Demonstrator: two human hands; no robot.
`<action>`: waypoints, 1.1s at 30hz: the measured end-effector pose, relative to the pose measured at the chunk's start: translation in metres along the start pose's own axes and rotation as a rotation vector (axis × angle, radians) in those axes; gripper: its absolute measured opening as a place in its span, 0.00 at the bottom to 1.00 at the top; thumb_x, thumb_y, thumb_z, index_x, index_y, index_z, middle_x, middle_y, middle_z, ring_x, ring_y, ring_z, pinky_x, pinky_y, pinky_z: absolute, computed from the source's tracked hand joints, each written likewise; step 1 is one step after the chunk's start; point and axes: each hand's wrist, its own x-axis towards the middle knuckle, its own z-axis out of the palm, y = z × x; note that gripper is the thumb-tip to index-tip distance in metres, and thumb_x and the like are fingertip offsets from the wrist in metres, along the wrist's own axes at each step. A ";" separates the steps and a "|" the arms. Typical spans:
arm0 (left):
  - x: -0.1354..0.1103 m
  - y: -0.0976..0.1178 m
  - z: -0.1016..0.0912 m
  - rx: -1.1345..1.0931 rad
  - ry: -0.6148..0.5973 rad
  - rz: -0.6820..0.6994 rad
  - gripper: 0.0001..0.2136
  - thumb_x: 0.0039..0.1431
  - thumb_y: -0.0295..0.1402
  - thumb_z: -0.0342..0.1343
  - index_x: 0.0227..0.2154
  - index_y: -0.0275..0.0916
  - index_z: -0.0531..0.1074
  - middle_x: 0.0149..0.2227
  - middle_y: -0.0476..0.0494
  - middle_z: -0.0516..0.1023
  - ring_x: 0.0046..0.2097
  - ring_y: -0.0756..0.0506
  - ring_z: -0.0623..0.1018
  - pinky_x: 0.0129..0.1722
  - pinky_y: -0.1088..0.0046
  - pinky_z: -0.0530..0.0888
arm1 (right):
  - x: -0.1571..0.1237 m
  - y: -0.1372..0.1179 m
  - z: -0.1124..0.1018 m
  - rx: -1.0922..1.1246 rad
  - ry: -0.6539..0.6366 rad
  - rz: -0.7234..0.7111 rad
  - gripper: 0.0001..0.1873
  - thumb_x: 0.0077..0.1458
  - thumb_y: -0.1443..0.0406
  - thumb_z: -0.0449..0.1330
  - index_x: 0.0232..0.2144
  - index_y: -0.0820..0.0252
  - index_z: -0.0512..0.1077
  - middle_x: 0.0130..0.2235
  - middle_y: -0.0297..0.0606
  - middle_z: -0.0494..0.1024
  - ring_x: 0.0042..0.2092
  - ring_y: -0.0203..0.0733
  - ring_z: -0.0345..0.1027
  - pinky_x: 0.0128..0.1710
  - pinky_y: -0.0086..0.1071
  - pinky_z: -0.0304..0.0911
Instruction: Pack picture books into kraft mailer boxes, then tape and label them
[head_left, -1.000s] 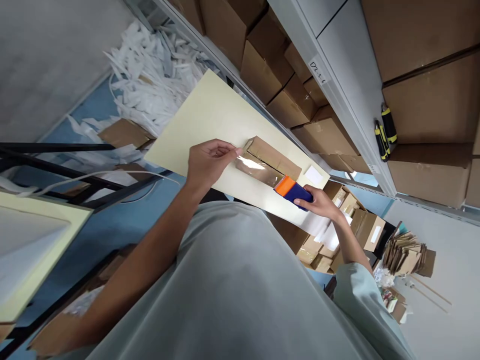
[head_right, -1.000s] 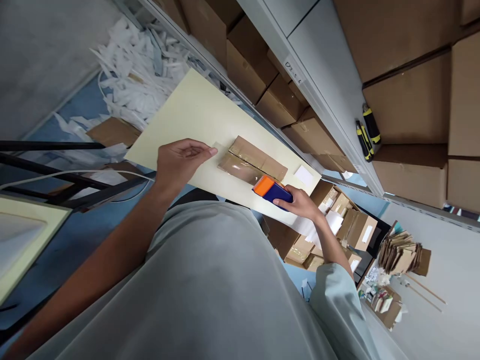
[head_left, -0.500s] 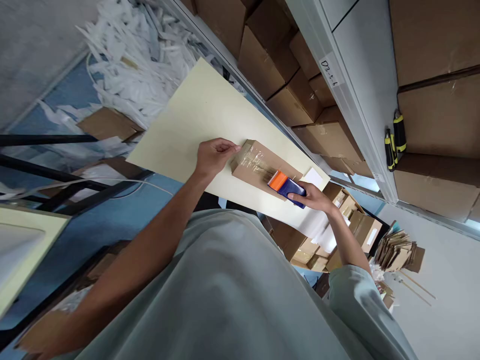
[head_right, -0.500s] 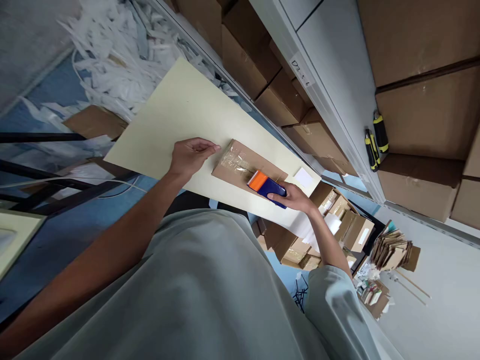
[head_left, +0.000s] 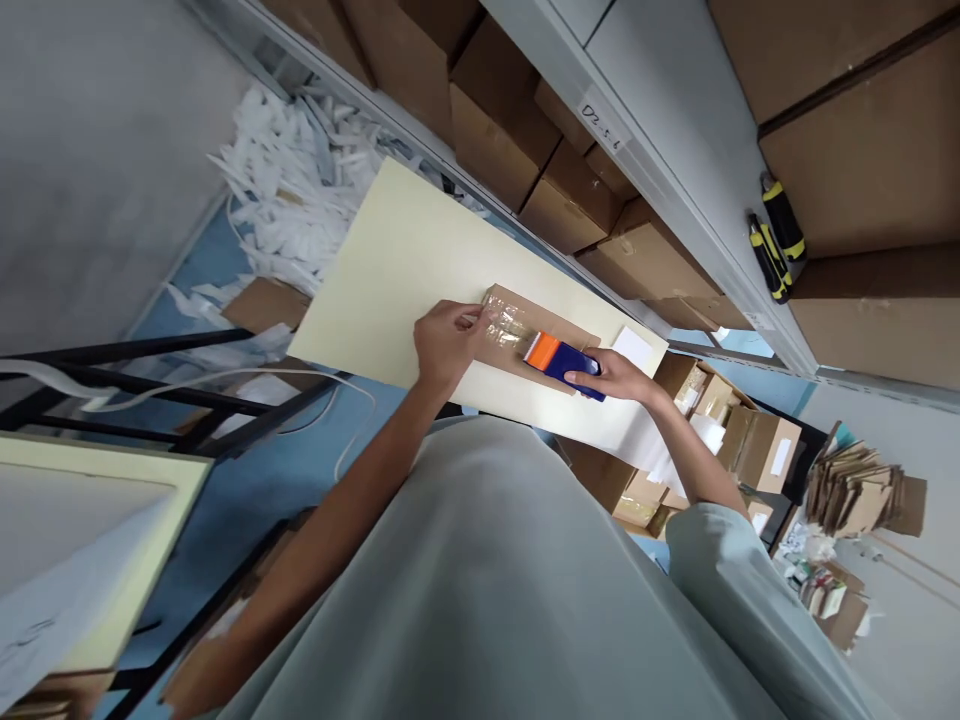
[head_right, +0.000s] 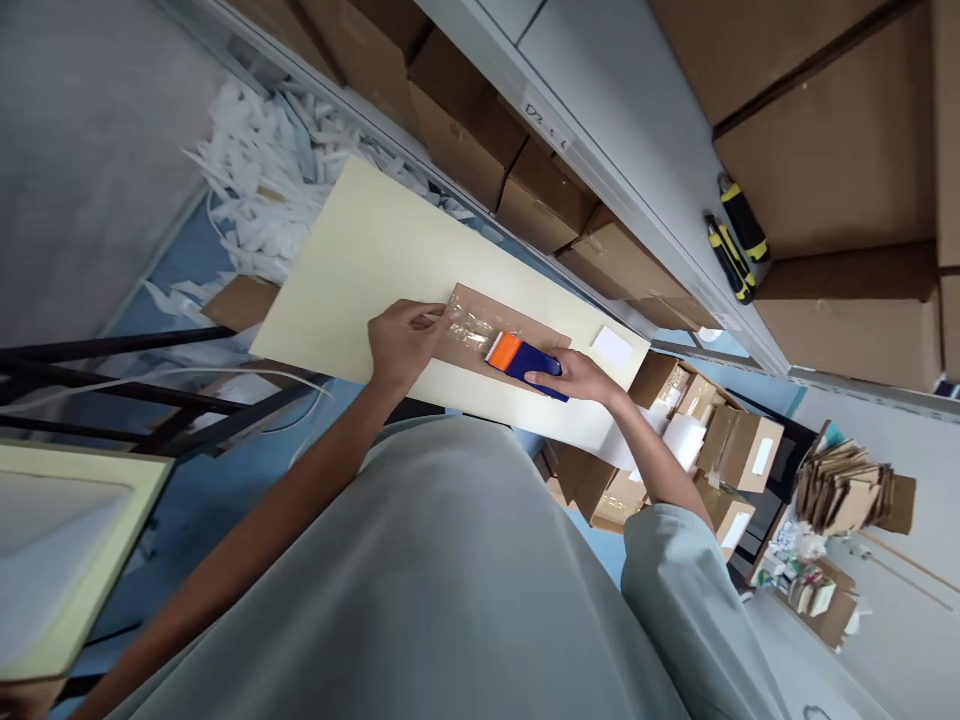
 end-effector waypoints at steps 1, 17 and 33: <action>-0.002 0.006 0.002 0.001 0.004 0.011 0.09 0.61 0.39 0.70 0.39 0.40 0.87 0.40 0.44 0.85 0.35 0.45 0.81 0.42 0.67 0.80 | 0.000 0.001 -0.001 0.009 -0.005 -0.012 0.31 0.61 0.36 0.67 0.40 0.59 0.76 0.34 0.37 0.83 0.34 0.42 0.78 0.31 0.31 0.70; -0.007 0.008 0.019 0.009 0.124 -0.011 0.08 0.61 0.28 0.70 0.43 0.34 0.87 0.38 0.43 0.81 0.43 0.45 0.82 0.55 0.62 0.82 | -0.100 0.079 -0.070 -0.005 -0.117 0.129 0.36 0.56 0.33 0.70 0.37 0.61 0.79 0.33 0.42 0.87 0.32 0.41 0.80 0.32 0.30 0.69; 0.001 -0.005 0.027 0.153 0.147 0.006 0.08 0.65 0.33 0.69 0.37 0.31 0.84 0.37 0.43 0.83 0.42 0.44 0.81 0.55 0.57 0.81 | -0.027 0.099 -0.004 -0.488 0.116 0.340 0.24 0.71 0.49 0.66 0.50 0.67 0.80 0.53 0.59 0.87 0.54 0.57 0.82 0.50 0.39 0.71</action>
